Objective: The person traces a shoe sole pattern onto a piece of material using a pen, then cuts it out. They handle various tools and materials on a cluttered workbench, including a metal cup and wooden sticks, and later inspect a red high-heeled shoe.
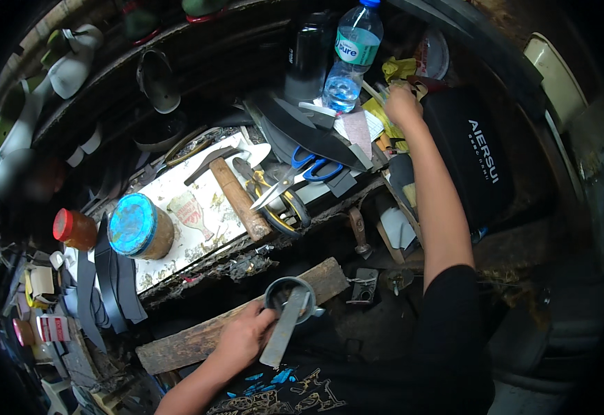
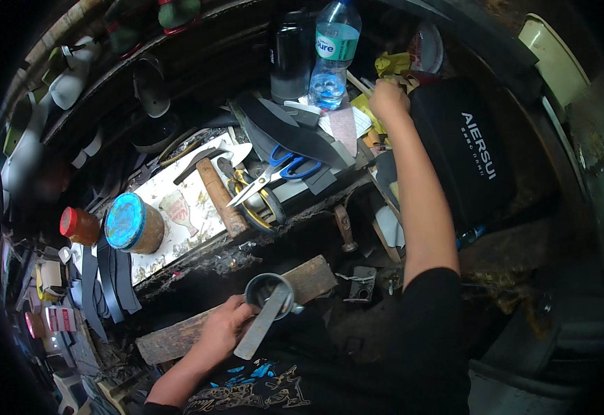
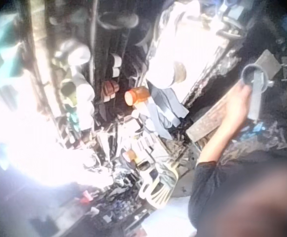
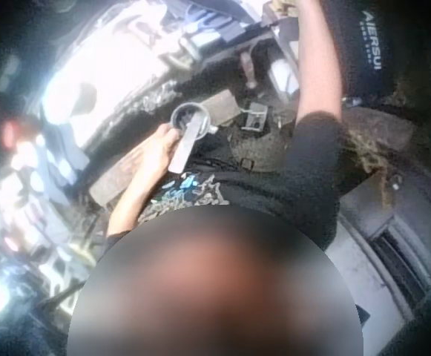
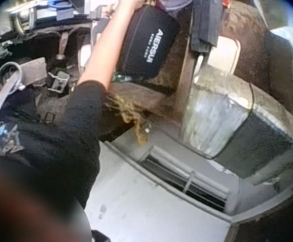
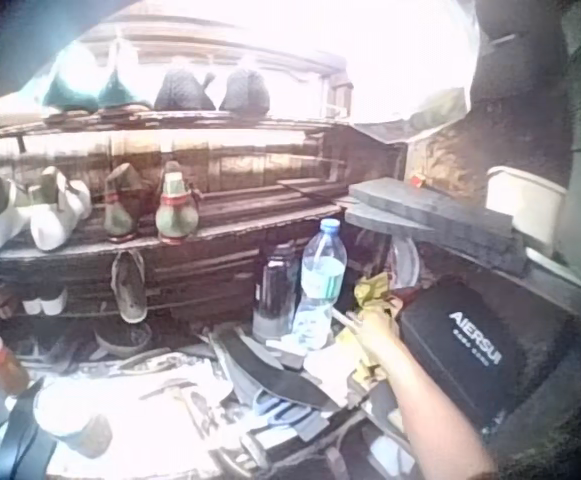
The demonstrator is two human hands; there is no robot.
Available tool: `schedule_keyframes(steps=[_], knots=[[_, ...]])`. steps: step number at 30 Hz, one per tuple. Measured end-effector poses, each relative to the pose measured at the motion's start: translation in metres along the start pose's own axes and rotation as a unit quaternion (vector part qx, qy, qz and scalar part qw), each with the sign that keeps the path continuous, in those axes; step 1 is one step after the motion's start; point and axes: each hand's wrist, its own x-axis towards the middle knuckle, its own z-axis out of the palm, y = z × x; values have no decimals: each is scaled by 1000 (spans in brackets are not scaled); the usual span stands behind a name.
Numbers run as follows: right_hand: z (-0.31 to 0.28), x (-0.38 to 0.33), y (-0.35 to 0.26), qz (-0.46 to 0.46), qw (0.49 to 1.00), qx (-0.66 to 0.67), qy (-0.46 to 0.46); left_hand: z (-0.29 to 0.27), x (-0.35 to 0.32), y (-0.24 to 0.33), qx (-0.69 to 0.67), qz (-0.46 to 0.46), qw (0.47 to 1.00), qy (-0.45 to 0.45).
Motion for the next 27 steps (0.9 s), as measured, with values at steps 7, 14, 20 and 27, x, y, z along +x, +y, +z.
schedule_keyframes(steps=[7,14,20,27], knots=[[49,40,27,42,986,-144,-77,2,-31,-43,27,-30,999,15],[54,66,59,133,983,-116,55,-2,-40,-41,41,-55,997,15],[39,61,38,21,994,-100,-50,-7,-39,-48,52,-49,996,48],[0,65,-9,19,978,-165,-129,-6,-34,-43,51,-53,996,49]])
